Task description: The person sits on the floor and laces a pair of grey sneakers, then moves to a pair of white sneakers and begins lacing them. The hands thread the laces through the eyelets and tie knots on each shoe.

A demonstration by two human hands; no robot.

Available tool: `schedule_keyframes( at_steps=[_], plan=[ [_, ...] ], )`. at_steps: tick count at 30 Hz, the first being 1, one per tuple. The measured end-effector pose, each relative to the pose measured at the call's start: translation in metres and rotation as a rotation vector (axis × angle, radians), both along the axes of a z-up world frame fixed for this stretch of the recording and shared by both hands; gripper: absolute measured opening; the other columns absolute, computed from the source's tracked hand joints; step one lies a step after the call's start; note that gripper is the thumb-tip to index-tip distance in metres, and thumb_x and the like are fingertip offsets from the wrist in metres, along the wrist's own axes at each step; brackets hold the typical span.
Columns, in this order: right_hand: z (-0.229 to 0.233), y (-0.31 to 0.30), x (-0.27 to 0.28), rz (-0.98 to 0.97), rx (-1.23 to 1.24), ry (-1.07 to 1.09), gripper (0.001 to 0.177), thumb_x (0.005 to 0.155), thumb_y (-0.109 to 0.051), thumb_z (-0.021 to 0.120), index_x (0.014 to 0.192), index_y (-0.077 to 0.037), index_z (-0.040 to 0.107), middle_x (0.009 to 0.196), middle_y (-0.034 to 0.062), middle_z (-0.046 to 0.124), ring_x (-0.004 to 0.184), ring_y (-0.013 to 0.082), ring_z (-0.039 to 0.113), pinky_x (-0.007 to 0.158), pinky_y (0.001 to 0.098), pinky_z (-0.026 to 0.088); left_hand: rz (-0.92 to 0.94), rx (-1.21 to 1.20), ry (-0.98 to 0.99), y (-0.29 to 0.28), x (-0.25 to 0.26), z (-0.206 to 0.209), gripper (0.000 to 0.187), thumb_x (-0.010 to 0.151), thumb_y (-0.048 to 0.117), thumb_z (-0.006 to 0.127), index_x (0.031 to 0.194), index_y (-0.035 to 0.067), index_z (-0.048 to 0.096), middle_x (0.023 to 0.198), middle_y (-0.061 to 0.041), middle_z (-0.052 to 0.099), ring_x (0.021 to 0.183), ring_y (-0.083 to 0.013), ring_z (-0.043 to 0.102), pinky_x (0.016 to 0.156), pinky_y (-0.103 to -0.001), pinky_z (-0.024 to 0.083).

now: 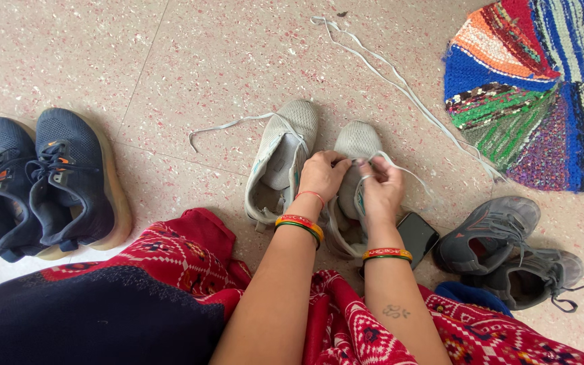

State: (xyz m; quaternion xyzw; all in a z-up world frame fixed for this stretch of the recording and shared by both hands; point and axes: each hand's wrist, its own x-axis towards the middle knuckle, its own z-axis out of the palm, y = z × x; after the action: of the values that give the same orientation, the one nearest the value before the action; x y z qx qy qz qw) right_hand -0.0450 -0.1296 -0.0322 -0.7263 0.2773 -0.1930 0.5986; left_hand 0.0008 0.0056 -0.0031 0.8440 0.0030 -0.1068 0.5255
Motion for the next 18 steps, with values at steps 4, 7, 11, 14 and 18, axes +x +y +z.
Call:
schedule_keyframes(
  at_steps=[4, 7, 11, 14, 18],
  plan=[
    [0.007, 0.007, -0.004, 0.026, -0.152, 0.172, 0.014, 0.088, -0.013, 0.081, 0.1, -0.009, 0.073, 0.093, 0.005, 0.069, 0.079, 0.0127, 0.062, 0.073, 0.0293, 0.051, -0.02, 0.033, 0.016, -0.001, 0.001, 0.004, 0.028, 0.084, 0.031, 0.074, 0.101, 0.009, 0.08, 0.111, -0.018, 0.073, 0.104, -0.0348, 0.07, 0.095, -0.041, 0.053],
    [0.001, 0.005, -0.002, 0.054, -0.143, 0.036, 0.006, 0.096, -0.011, 0.076, 0.097, -0.007, 0.071, 0.095, 0.0042, 0.071, 0.083, 0.0108, 0.063, 0.076, 0.0267, 0.051, -0.041, 0.026, 0.032, 0.0, 0.001, 0.005, 0.028, 0.084, 0.03, 0.073, 0.101, 0.009, 0.08, 0.11, -0.017, 0.075, 0.104, -0.0337, 0.071, 0.096, -0.041, 0.054],
    [-0.008, -0.004, 0.0, -0.132, 0.24, -0.024, 0.007, 0.105, -0.015, 0.061, 0.11, -0.011, 0.057, 0.097, 0.0012, 0.067, 0.082, 0.0065, 0.064, 0.07, 0.0222, 0.052, -0.071, 0.046, 0.006, -0.001, 0.001, 0.008, 0.027, 0.082, 0.028, 0.074, 0.101, 0.009, 0.08, 0.11, -0.017, 0.074, 0.104, -0.0334, 0.071, 0.095, -0.041, 0.054],
    [-0.009, -0.009, -0.001, -0.139, 0.323, -0.021, 0.007, 0.107, -0.016, 0.054, 0.112, -0.011, 0.052, 0.1, 0.0017, 0.071, 0.084, 0.0069, 0.068, 0.072, 0.0213, 0.056, -0.058, 0.062, 0.008, -0.002, -0.001, 0.009, 0.028, 0.083, 0.027, 0.074, 0.102, 0.009, 0.08, 0.111, -0.018, 0.074, 0.104, -0.034, 0.071, 0.096, -0.04, 0.054],
    [-0.002, -0.006, -0.003, -0.091, 0.32, -0.026, 0.007, 0.107, -0.015, 0.055, 0.112, -0.011, 0.053, 0.105, 0.0038, 0.072, 0.084, 0.0076, 0.066, 0.072, 0.0223, 0.054, -0.043, 0.111, 0.133, 0.003, 0.0, 0.01, 0.035, 0.083, 0.034, 0.077, 0.107, 0.008, 0.078, 0.109, -0.018, 0.075, 0.105, -0.0325, 0.07, 0.096, -0.04, 0.053]
  ],
)
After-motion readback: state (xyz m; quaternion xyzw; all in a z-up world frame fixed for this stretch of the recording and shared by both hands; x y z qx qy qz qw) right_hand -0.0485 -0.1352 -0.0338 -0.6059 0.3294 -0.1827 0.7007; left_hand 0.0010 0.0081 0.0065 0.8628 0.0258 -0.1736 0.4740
